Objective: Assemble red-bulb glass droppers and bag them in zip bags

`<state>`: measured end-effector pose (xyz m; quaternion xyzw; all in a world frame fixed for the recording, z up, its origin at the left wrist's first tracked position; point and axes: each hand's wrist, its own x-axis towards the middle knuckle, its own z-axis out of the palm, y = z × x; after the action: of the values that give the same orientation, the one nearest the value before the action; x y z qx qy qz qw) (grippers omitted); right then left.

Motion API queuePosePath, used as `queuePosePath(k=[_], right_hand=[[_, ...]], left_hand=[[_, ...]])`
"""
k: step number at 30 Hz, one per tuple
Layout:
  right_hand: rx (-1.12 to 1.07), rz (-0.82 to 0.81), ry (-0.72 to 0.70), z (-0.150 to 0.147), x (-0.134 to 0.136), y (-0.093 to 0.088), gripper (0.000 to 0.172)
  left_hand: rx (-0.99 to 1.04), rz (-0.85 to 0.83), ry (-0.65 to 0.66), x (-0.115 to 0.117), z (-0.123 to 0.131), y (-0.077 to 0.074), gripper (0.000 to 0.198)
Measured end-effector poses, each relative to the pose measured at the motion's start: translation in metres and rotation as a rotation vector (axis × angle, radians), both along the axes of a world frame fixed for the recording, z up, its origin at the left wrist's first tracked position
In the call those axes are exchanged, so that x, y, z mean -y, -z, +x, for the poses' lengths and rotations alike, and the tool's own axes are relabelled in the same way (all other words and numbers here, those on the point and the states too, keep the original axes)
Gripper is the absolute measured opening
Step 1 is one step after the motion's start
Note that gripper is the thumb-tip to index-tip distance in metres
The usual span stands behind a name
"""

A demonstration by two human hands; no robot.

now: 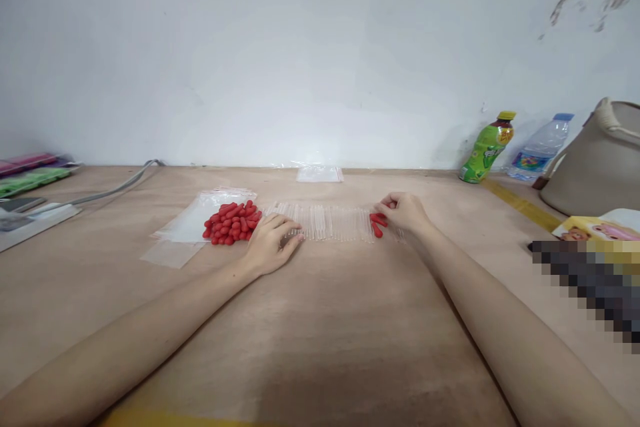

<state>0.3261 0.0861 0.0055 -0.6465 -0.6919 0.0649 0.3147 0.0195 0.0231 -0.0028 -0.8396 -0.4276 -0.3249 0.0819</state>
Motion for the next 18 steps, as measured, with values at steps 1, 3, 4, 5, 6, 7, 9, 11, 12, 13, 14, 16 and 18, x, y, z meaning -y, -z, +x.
queuePosePath(k=[1, 3, 4, 5, 6, 7, 9, 11, 12, 13, 14, 16, 18], right_hand=[[0.053, -0.038, -0.049, -0.002, 0.002, -0.003, 0.027], [0.146, -0.099, -0.101, -0.004, 0.004, -0.008, 0.027], [0.184, -0.120, -0.106, -0.004, 0.005, -0.009, 0.027], [0.212, -0.136, -0.106, -0.005, 0.005, -0.009, 0.027], [0.232, -0.150, -0.103, -0.005, 0.005, -0.009, 0.026], [0.247, -0.163, -0.101, -0.005, 0.005, -0.009, 0.026], [0.267, -0.177, -0.103, -0.005, 0.004, -0.008, 0.025], [0.270, -0.175, -0.104, -0.006, 0.004, -0.009, 0.025], [0.263, -0.165, -0.101, -0.007, 0.004, -0.010, 0.025], [0.251, -0.144, -0.097, -0.009, 0.005, -0.012, 0.025], [0.232, -0.111, -0.093, -0.012, 0.006, -0.014, 0.024], [0.172, -0.012, -0.093, -0.023, 0.010, -0.016, 0.023], [0.086, 0.111, -0.116, -0.040, 0.017, -0.013, 0.022]], left_hand=[[-0.001, 0.008, -0.037, 0.000, -0.001, 0.000, 0.017], [0.002, 0.023, -0.123, -0.002, -0.002, 0.000, 0.016], [0.006, 0.028, -0.168, -0.002, -0.002, 0.000, 0.016], [0.009, 0.032, -0.209, -0.003, -0.003, 0.000, 0.016], [0.012, 0.034, -0.243, -0.003, -0.003, 0.001, 0.017], [0.015, 0.035, -0.271, -0.004, -0.003, 0.000, 0.017], [0.014, 0.035, -0.306, -0.004, -0.004, 0.000, 0.019], [0.005, 0.037, -0.324, -0.004, -0.004, -0.001, 0.021], [-0.001, 0.041, -0.329, -0.004, -0.004, -0.001, 0.022], [-0.009, 0.046, -0.331, -0.004, -0.004, -0.001, 0.023], [-0.016, 0.051, -0.329, -0.004, -0.003, -0.002, 0.023], [-0.026, 0.061, -0.315, -0.005, -0.003, -0.003, 0.023], [-0.034, 0.069, -0.297, -0.005, -0.003, -0.003, 0.023]])
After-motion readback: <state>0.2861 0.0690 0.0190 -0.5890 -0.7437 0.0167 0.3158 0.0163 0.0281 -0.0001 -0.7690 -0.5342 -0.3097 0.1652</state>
